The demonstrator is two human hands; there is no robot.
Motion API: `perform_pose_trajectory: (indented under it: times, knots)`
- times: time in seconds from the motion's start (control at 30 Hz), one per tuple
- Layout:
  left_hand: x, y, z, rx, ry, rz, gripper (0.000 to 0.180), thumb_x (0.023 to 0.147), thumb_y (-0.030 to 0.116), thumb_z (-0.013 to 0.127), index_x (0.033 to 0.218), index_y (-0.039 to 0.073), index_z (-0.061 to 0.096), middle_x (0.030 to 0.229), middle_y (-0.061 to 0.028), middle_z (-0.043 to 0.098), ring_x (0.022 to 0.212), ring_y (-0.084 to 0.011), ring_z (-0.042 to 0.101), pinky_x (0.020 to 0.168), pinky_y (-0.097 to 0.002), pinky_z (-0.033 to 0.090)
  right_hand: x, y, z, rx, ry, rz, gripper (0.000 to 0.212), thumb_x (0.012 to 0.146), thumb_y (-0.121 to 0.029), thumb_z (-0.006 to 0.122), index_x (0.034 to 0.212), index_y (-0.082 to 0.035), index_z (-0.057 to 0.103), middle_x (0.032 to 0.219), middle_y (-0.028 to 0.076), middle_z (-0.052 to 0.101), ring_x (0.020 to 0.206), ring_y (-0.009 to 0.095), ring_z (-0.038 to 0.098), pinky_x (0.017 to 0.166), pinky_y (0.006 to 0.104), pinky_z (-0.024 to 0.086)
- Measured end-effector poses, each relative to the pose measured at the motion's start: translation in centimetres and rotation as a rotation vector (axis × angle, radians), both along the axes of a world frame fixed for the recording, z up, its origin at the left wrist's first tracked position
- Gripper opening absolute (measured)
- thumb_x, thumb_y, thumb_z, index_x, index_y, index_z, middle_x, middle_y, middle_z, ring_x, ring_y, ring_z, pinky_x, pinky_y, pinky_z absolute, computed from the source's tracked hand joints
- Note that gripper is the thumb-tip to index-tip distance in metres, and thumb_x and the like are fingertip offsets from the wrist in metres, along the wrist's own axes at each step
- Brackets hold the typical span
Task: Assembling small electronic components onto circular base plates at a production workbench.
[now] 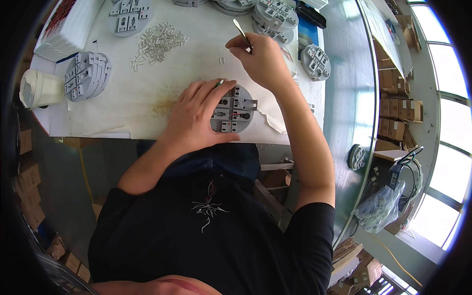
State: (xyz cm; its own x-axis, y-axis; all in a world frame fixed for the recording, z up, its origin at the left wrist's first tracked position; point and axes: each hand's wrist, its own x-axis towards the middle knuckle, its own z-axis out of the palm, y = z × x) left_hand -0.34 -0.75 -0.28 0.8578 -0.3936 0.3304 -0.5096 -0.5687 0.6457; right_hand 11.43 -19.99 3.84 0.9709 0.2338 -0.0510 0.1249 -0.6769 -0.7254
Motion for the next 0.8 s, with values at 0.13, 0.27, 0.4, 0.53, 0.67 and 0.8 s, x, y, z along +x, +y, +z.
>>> perform_pose_trajectory:
  times: [0.13, 0.27, 0.4, 0.53, 0.67, 0.8]
  knots:
    - [0.1, 0.0, -0.1, -0.044, 0.004, 0.006, 0.106, 0.061, 0.046, 0.098, 0.151, 0.013, 0.052, 0.14, -0.0109, 0.058, 0.127, -0.0345, 0.057, 0.108, -0.0474, 0.049, -1.7, -1.3, 1.4, -0.044, 0.08, -0.022, 0.024, 0.092, -0.015, 0.076, 0.111, -0.002, 0.08, 0.086, 0.008, 0.078, 0.074, 0.015, 0.067, 0.073, 0.0338, 0.055]
    - [0.2, 0.1, -0.1, -0.084, 0.009, 0.022, 0.104, 0.061, 0.042, 0.099, 0.149, 0.013, 0.051, 0.139, -0.0088, 0.058, 0.126, -0.0324, 0.057, 0.107, -0.0466, 0.049, -4.3, -1.9, 1.8, 0.057, 0.131, -0.035, 0.027, 0.09, -0.015, 0.077, 0.112, 0.001, 0.077, 0.081, 0.008, 0.076, 0.073, 0.013, 0.068, 0.071, 0.032, 0.054]
    - [0.2, 0.1, -0.1, -0.086, 0.01, 0.017, 0.102, 0.062, 0.04, 0.099, 0.148, 0.013, 0.051, 0.139, -0.0092, 0.058, 0.126, -0.0327, 0.058, 0.107, -0.047, 0.049, -5.5, -1.4, 1.4, 0.046, 0.239, -0.124, 0.024, 0.09, -0.006, 0.08, 0.111, 0.003, 0.072, 0.08, 0.0, 0.068, 0.071, 0.006, 0.057, 0.065, 0.0247, 0.047]
    - [0.1, 0.1, -0.1, -0.085, 0.015, 0.02, 0.099, 0.063, 0.038, 0.099, 0.147, 0.013, 0.052, 0.138, -0.0093, 0.059, 0.126, -0.0325, 0.058, 0.107, -0.047, 0.049, -6.1, -1.0, 1.9, 0.029, 0.252, -0.124, 0.029, 0.086, -0.007, 0.083, 0.11, 0.002, 0.068, 0.078, 0.001, 0.068, 0.07, 0.006, 0.059, 0.065, 0.0247, 0.048]
    - [0.2, 0.1, -0.1, -0.088, 0.022, 0.013, 0.098, 0.063, 0.036, 0.099, 0.147, 0.013, 0.052, 0.138, -0.0091, 0.059, 0.126, -0.0324, 0.058, 0.107, -0.047, 0.049, -6.2, -1.1, 1.3, 0.014, 0.235, -0.114, 0.037, 0.084, -0.012, 0.087, 0.113, 0.002, 0.068, 0.077, 0.002, 0.069, 0.07, 0.007, 0.06, 0.064, 0.0251, 0.048]
    - [0.2, 0.2, -0.1, -0.094, 0.034, -0.006, 0.099, 0.063, 0.036, 0.099, 0.147, 0.013, 0.052, 0.137, -0.0089, 0.059, 0.126, -0.0326, 0.058, 0.107, -0.0469, 0.049, -6.4, -1.2, 1.8, -0.105, 0.234, -0.083, 0.042, 0.083, -0.026, 0.087, 0.109, 0.003, 0.073, 0.079, 0.01, 0.074, 0.07, 0.016, 0.07, 0.067, 0.0313, 0.054]
